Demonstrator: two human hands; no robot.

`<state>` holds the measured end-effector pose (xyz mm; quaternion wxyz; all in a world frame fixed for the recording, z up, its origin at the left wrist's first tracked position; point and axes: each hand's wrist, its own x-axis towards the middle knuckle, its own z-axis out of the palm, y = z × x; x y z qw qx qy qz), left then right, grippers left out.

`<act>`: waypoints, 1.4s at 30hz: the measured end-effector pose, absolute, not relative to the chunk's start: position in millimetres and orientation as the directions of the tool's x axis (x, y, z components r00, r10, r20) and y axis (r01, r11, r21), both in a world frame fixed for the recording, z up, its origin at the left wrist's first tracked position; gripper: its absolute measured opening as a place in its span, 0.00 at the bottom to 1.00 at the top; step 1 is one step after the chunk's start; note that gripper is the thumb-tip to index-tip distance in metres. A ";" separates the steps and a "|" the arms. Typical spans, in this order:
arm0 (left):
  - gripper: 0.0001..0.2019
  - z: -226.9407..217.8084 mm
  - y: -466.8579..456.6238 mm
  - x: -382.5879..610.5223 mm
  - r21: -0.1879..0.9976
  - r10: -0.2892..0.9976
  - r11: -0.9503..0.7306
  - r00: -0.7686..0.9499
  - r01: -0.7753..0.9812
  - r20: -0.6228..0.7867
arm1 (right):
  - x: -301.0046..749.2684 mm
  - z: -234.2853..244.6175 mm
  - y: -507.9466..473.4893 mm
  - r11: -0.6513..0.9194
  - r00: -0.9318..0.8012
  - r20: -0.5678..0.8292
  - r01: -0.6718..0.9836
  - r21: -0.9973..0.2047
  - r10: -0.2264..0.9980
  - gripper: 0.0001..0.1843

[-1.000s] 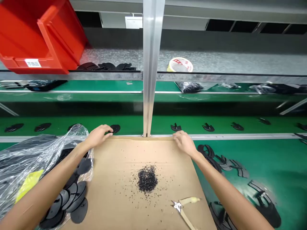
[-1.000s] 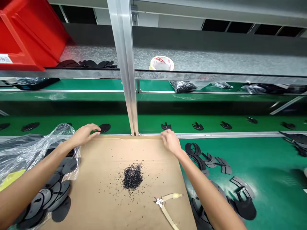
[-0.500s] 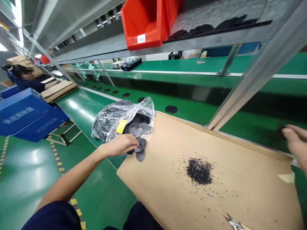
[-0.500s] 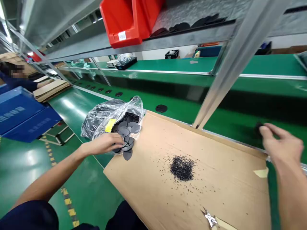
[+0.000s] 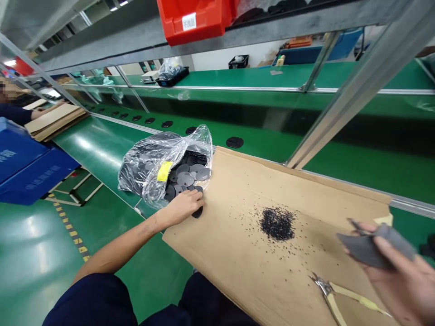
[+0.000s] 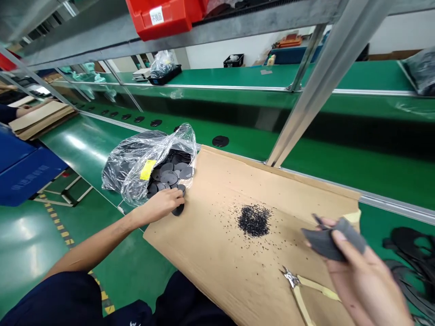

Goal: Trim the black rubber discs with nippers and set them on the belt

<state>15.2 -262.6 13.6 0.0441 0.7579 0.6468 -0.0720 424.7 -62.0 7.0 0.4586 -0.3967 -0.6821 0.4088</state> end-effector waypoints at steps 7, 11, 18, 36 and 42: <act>0.04 17.8 -265.5 59.4 0.794 0.981 -0.173 0.030 0.583 0.192 | 365.1 17.3 -167.8 -0.600 -0.355 -0.540 -0.080 -0.796 0.763 0.33; 0.06 8.6 -255.2 119.6 0.937 0.953 -0.285 -0.047 0.204 0.300 | 344.6 18.0 -187.8 -0.620 -0.558 -0.462 -0.125 -0.775 0.690 0.29; 0.02 0.9 -236.6 149.0 0.944 0.957 -0.277 -0.034 0.182 0.287 | 346.8 22.2 -197.2 -0.617 -0.603 -0.427 -0.141 -0.774 0.674 0.25; 0.10 8.6 -246.4 176.9 0.861 0.932 -0.240 -0.142 0.448 0.333 | 351.3 8.4 -200.5 -0.387 -0.492 -0.326 -0.026 -0.922 0.808 0.23; 0.11 6.7 -246.2 178.3 0.789 0.913 -0.310 -0.066 0.531 0.403 | 350.8 10.1 -200.4 -0.293 -0.482 -0.245 -0.024 -0.956 0.841 0.20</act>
